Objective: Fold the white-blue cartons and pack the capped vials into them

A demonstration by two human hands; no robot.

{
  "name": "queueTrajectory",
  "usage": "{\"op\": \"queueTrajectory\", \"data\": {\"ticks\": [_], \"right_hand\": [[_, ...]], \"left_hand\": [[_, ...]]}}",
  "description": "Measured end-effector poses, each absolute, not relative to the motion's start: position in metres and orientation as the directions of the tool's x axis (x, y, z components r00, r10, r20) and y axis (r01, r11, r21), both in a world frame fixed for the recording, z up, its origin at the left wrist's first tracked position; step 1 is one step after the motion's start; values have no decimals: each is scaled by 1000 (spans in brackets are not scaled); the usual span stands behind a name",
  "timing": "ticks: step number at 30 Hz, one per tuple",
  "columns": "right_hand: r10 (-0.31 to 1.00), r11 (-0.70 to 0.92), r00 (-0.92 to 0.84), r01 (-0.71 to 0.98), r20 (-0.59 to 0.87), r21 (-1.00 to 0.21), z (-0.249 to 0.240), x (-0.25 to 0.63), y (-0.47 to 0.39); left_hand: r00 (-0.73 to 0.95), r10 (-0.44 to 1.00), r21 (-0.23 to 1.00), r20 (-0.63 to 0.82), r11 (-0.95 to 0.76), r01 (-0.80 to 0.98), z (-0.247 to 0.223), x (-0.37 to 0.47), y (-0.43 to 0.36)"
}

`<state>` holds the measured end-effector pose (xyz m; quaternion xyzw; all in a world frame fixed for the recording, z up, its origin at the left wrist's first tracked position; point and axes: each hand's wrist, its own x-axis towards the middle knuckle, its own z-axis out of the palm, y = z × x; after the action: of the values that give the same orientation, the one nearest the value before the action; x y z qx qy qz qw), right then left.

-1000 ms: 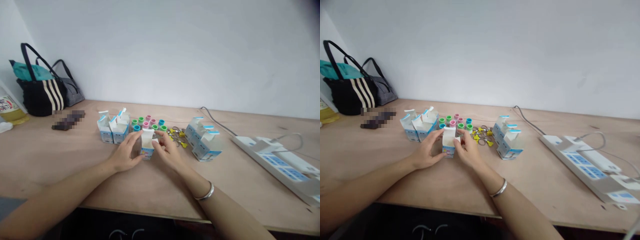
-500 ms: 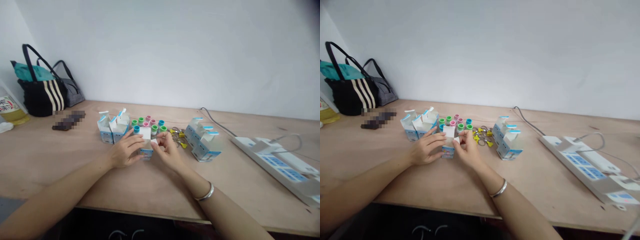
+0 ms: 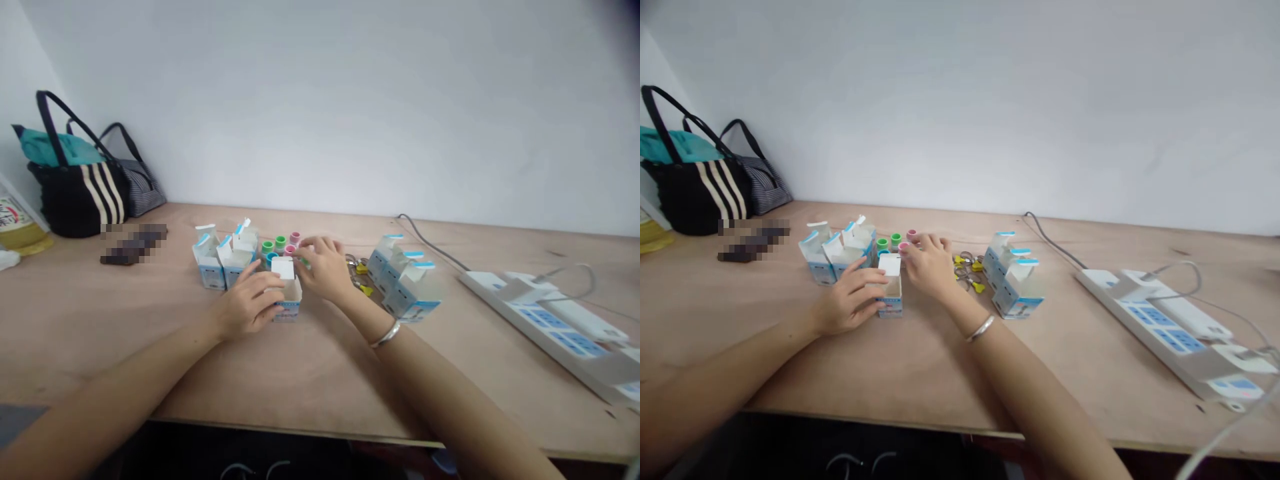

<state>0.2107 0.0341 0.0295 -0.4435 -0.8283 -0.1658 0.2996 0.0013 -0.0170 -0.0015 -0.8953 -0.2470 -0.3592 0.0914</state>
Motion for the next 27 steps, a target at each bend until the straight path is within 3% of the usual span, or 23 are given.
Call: {"op": "queueTrajectory", "data": {"ticks": [6,12,20,27], "right_hand": [[693,426,-377,902,614,73,24,185,51],[668,465,-310,883,676,-55,33,195,46],[531,756,-143,525,835,-391,59,231,9],[536,823,-338,412,774,-391,55,225,-9]], "left_hand": [[638,387,25,665,-866,499,1,0,-20],[625,388,100,677,-891,444,-4,-1,-16],[560,474,219,679,-860,461,-10,-1,-18],[545,457,225,703,-870,438,-9,0,-16]]}}
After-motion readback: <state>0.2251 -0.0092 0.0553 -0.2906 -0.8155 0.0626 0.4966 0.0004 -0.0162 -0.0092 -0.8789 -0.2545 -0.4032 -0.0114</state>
